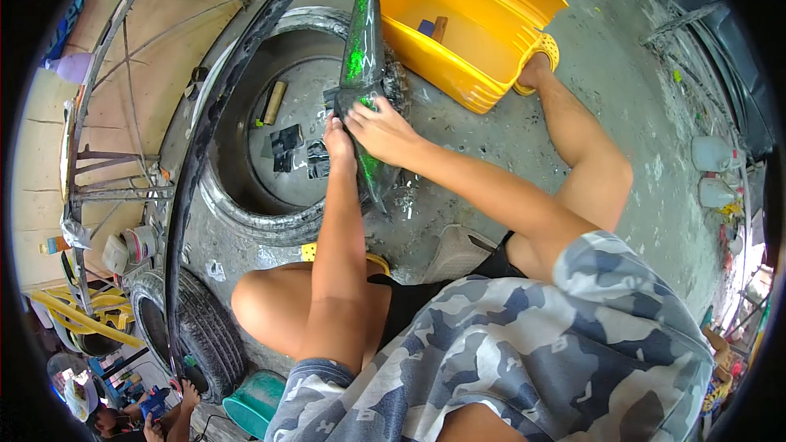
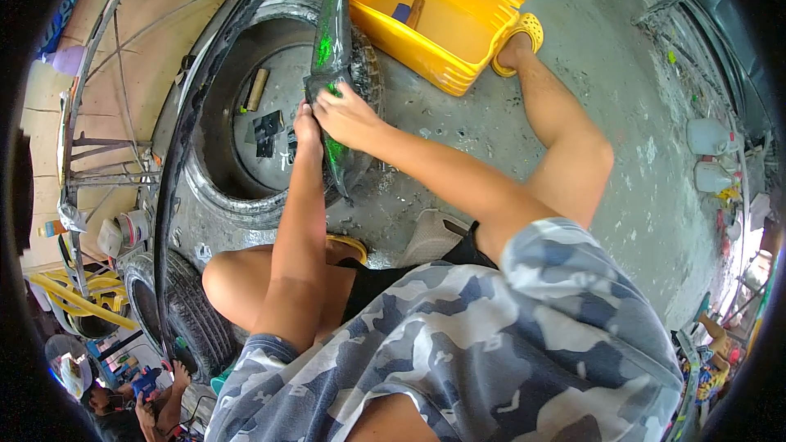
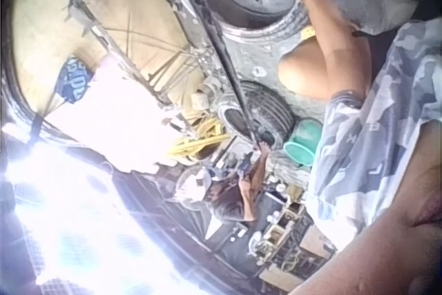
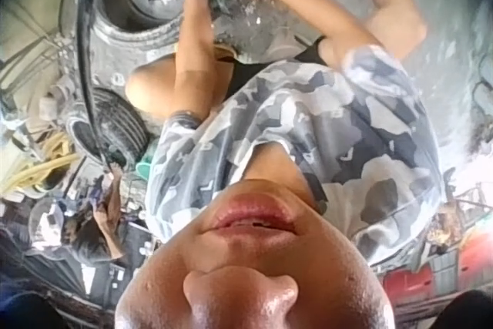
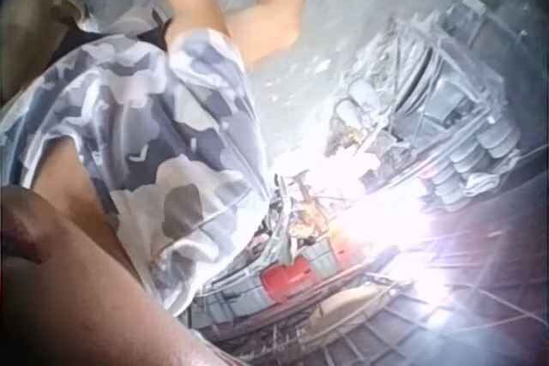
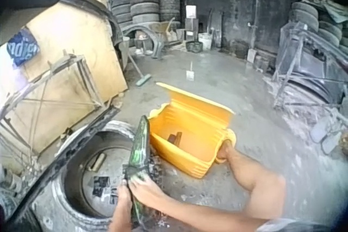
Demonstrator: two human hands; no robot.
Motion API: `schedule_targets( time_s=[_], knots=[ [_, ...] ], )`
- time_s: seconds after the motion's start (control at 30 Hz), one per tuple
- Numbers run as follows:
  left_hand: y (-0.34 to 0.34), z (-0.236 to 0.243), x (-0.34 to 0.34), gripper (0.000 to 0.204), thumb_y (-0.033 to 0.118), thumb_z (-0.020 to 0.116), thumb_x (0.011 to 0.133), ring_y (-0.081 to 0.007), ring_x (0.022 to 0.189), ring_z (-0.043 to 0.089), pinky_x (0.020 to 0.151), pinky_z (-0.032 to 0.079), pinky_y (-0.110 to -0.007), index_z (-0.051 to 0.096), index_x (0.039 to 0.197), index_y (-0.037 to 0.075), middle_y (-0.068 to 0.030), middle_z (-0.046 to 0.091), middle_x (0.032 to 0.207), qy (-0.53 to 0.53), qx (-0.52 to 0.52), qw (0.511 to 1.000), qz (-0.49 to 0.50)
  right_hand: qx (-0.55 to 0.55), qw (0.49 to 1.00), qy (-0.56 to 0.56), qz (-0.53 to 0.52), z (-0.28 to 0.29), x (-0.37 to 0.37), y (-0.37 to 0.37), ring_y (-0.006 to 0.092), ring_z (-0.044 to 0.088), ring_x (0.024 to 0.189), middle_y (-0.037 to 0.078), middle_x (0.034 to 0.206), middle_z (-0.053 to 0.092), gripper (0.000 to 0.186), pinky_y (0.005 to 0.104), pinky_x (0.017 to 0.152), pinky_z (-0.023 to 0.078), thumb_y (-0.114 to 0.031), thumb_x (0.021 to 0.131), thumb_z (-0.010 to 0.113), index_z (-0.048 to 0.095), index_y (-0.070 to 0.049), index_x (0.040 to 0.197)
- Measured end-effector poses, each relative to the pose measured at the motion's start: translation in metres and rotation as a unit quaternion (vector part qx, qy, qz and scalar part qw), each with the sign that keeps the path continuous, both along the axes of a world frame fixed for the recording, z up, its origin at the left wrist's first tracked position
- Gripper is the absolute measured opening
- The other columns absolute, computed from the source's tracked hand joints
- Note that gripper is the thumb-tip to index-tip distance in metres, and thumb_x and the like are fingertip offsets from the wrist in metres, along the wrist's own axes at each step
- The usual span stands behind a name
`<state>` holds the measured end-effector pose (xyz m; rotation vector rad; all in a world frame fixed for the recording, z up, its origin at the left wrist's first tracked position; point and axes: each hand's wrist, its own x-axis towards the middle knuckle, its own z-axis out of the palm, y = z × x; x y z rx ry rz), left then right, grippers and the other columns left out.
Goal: The recorder is wet-sanding a motorcycle fairing part with green and black patterns using a piece of sandpaper and water.
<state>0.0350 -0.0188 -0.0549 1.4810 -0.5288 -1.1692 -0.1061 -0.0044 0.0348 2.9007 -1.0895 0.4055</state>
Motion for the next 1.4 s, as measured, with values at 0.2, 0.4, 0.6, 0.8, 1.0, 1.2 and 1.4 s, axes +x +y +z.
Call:
schedule_targets(
  time_s=[0.2, 0.4, 0.6, 0.8, 1.0, 1.2, 1.4],
  knots=[
    [0.009, -0.007, 0.026, 0.042, 0.017, 0.036, 0.102, -0.0215, 0.113, 0.054, 0.099, 0.042, -0.033, 0.042, 0.14, 0.002, -0.0128, 0.055, 0.129, 0.0, 0.005, 1.0, 0.0, 0.156, 0.972, -0.173, 0.034, -0.014, -0.015, 0.082, 0.0238, 0.045, 0.131, 0.01, 0.135, 0.054, 0.042, 0.0562, 0.101, 0.031, -0.009, 0.089, 0.045, 0.055, -0.008, 0.129],
    [0.01, 0.028, -0.012, 0.044, 0.018, 0.036, 0.102, -0.0242, 0.113, 0.055, 0.099, 0.044, -0.036, 0.036, 0.145, 0.008, -0.0141, 0.055, 0.129, 0.105, 0.035, 0.993, -0.034, 0.056, 0.998, -0.037, -0.011, -0.003, -0.017, 0.0, 0.0246, 0.044, 0.133, 0.01, 0.133, 0.056, 0.038, 0.0518, 0.102, 0.033, -0.008, 0.087, 0.048, 0.056, -0.005, 0.124],
    [0.015, 0.026, 0.008, 0.034, 0.015, 0.039, 0.102, -0.0187, 0.103, 0.058, 0.092, 0.046, -0.032, 0.049, 0.134, 0.008, -0.008, 0.062, 0.116, 0.115, 0.023, 0.993, 0.028, 0.207, 0.961, -0.18, 0.046, 0.009, -0.034, 0.113, 0.0222, 0.044, 0.132, 0.006, 0.131, 0.058, 0.042, 0.0516, 0.103, 0.032, -0.007, 0.089, 0.047, 0.056, -0.011, 0.13],
    [0.011, 0.024, -0.006, 0.038, 0.018, 0.035, 0.102, -0.0216, 0.106, 0.057, 0.095, 0.046, -0.036, 0.044, 0.139, 0.011, -0.0101, 0.058, 0.123, 0.136, 0.029, 0.99, -0.002, 0.046, 0.998, -0.038, -0.003, -0.005, -0.016, 0.021, 0.0244, 0.044, 0.132, 0.006, 0.136, 0.056, 0.04, 0.0497, 0.1, 0.032, -0.007, 0.089, 0.046, 0.059, -0.013, 0.127],
    [0.013, 0.015, 0.007, 0.034, 0.012, 0.038, 0.101, -0.0199, 0.104, 0.057, 0.094, 0.045, -0.034, 0.052, 0.131, 0.006, -0.009, 0.061, 0.118, 0.098, 0.008, 0.993, 0.065, 0.158, 0.968, -0.195, 0.019, 0.003, -0.024, 0.09, 0.027, 0.044, 0.131, 0.01, 0.135, 0.055, 0.04, 0.0508, 0.1, 0.031, -0.004, 0.086, 0.049, 0.059, -0.007, 0.125],
    [0.009, 0.033, -0.013, 0.035, 0.013, 0.039, 0.1, -0.0201, 0.104, 0.058, 0.094, 0.045, -0.034, 0.052, 0.131, 0.004, -0.0106, 0.061, 0.119, 0.113, 0.022, 0.993, 0.03, 0.089, 0.983, -0.148, -0.058, -0.011, -0.011, 0.04, 0.0275, 0.045, 0.13, 0.012, 0.131, 0.058, 0.046, 0.0538, 0.1, 0.031, -0.002, 0.081, 0.053, 0.055, -0.004, 0.128],
    [0.008, 0.012, 0.009, 0.036, 0.013, 0.039, 0.1, -0.0191, 0.106, 0.058, 0.095, 0.044, -0.032, 0.052, 0.132, 0.003, -0.0102, 0.061, 0.12, 0.084, 0.03, 0.994, 0.066, 0.113, 0.982, -0.133, -0.072, 0.003, -0.009, 0.068, 0.0287, 0.046, 0.129, 0.012, 0.131, 0.058, 0.044, 0.052, 0.102, 0.03, -0.001, 0.081, 0.053, 0.057, -0.003, 0.125]
  ],
)
